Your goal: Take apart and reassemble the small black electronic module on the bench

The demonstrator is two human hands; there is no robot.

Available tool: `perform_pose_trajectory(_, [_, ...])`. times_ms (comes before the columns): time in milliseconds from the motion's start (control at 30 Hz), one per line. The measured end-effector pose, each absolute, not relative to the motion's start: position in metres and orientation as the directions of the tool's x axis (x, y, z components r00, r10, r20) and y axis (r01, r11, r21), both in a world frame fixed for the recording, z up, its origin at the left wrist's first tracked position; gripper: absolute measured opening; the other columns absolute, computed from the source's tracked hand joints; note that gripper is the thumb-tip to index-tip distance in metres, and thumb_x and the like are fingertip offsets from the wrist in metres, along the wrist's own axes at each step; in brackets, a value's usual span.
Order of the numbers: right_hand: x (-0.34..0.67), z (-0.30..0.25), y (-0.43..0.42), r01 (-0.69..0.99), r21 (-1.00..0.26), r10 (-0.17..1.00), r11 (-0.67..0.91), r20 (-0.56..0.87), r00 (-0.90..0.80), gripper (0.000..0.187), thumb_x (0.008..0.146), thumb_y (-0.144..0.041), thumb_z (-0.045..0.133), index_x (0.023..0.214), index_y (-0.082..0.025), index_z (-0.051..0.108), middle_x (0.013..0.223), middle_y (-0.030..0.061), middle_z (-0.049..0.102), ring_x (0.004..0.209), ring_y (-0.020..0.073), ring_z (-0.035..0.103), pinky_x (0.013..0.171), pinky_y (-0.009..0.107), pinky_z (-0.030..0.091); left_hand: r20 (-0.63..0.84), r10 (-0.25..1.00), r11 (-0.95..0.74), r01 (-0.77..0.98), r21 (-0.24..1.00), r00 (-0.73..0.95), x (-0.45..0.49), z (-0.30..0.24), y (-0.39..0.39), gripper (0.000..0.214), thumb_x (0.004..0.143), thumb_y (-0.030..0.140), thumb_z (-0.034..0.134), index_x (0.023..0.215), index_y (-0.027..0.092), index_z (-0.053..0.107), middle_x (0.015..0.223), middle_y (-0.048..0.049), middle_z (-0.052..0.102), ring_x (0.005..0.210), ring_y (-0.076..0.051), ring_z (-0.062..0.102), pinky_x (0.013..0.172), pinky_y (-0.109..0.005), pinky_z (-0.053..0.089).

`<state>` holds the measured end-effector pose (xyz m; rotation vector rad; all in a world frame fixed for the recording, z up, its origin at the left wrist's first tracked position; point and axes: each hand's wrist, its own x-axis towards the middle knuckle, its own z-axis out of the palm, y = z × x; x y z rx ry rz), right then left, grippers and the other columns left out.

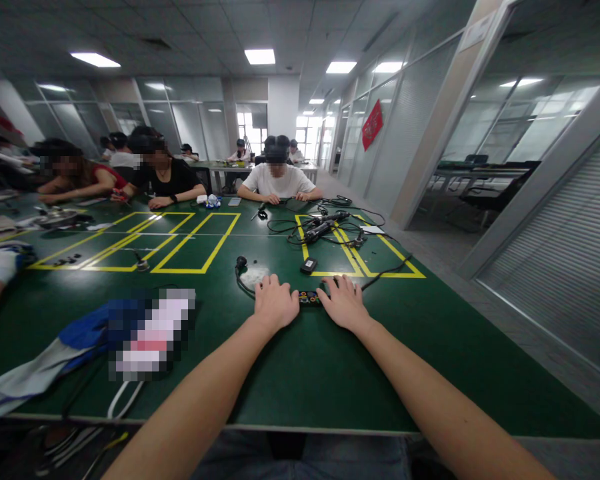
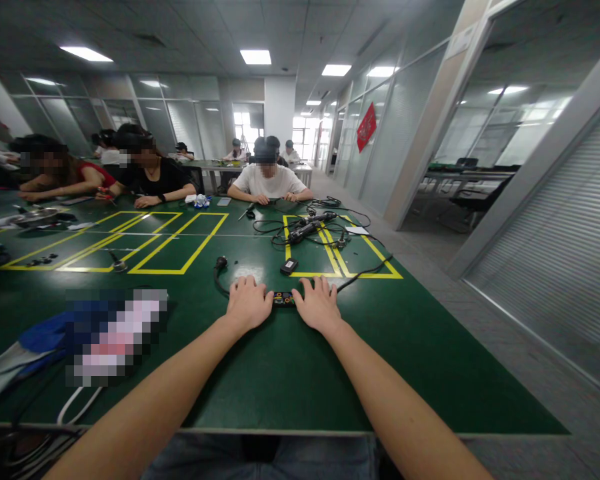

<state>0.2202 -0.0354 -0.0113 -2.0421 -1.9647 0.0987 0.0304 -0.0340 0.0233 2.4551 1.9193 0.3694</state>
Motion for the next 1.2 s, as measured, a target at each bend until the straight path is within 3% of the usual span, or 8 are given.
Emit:
perform_pose_trajectory(200, [0.2177, -0.0065, -0.0354, 0.96, -0.276, 0.988, -0.037, 0.135, 0.076, 0.055, 0.108, -0.048, 0.041, 0.154, -0.023, 0.057, 0.163, 0.0194, 0.048, 0.16, 0.0391, 0.029, 0.127, 0.067, 0.019, 0.189, 0.956, -0.26, 0.95, 0.175, 0.226, 0.03, 0.0217, -0.0328, 0.048, 0.104, 0.047, 0.045, 0.107, 0.017, 0.082, 0.129, -0.0232, 0.066, 0.126, -0.042, 0.055, 0.109, -0.062, 0.04])
perform_pose_trajectory(367, [0.2162, -0.0034, -0.0373, 0.96, -0.278, 0.988, -0.039, 0.13, 0.078, 0.055, 0.108, -0.047, 0.042, 0.154, -0.021, 0.057, 0.163, 0.0189, 0.049, 0.16, 0.038, 0.03, 0.128, 0.065, 0.018, 0.213, 0.95, -0.257, 0.959, 0.12, 0.228, 0.0308, 0.0196, -0.0335, 0.048, 0.105, 0.048, 0.043, 0.109, 0.018, 0.08, 0.126, -0.0218, 0.069, 0.124, -0.04, 0.057, 0.108, -0.061, 0.042])
perform_pose_trajectory(567, [0.2158, -0.0038, -0.0379, 0.968, -0.248, 0.973, 0.033, 0.228, 0.025, 0.049, 0.106, -0.042, 0.047, 0.147, -0.021, 0.062, 0.155, 0.019, 0.056, 0.154, 0.0374, 0.037, 0.128, 0.066, 0.018, 0.237, 0.941, -0.275, 0.953, 0.129, 0.24, 0.0296, 0.0212, -0.0355, 0.042, 0.104, 0.046, 0.047, 0.106, 0.017, 0.077, 0.122, -0.0211, 0.069, 0.122, -0.039, 0.058, 0.105, -0.059, 0.043])
perform_pose_trajectory(767, [0.2155, -0.0081, -0.0395, 0.962, -0.268, 0.966, 0.049, 0.258, 0.022, 0.044, 0.107, -0.044, 0.045, 0.136, -0.022, 0.069, 0.144, 0.018, 0.063, 0.142, 0.0357, 0.05, 0.127, 0.064, 0.022, 0.305, 0.89, -0.399, 0.903, 0.16, 0.339, 0.0276, 0.0194, -0.034, 0.021, 0.103, 0.032, 0.053, 0.1, 0.022, 0.071, 0.11, -0.0126, 0.07, 0.115, -0.031, 0.06, 0.103, -0.05, 0.046])
perform_pose_trajectory(1033, [0.2142, -0.0071, -0.0401, 0.96, -0.275, 0.97, 0.047, 0.24, 0.021, 0.049, 0.108, -0.051, 0.045, 0.141, -0.022, 0.066, 0.148, 0.019, 0.06, 0.145, 0.0364, 0.047, 0.125, 0.065, 0.021, 0.341, 0.818, -0.539, 0.826, 0.169, 0.464, 0.0263, 0.0204, -0.033, 0.024, 0.104, 0.028, 0.056, 0.119, 0.022, 0.074, 0.116, -0.0118, 0.069, 0.11, -0.029, 0.063, 0.096, -0.043, 0.053])
perform_pose_trajectory(1200, [0.2152, -0.0058, -0.0363, 0.946, -0.325, 0.98, -0.01, 0.184, 0.073, 0.051, 0.105, -0.056, 0.05, 0.142, -0.024, 0.066, 0.152, 0.0175, 0.058, 0.145, 0.0362, 0.048, 0.124, 0.063, 0.024, 0.327, 0.751, -0.64, 0.755, 0.142, 0.574, 0.024, 0.0178, -0.0354, 0.031, 0.106, 0.028, 0.05, 0.104, 0.022, 0.08, 0.11, -0.0116, 0.069, 0.107, -0.027, 0.062, 0.095, -0.042, 0.054])
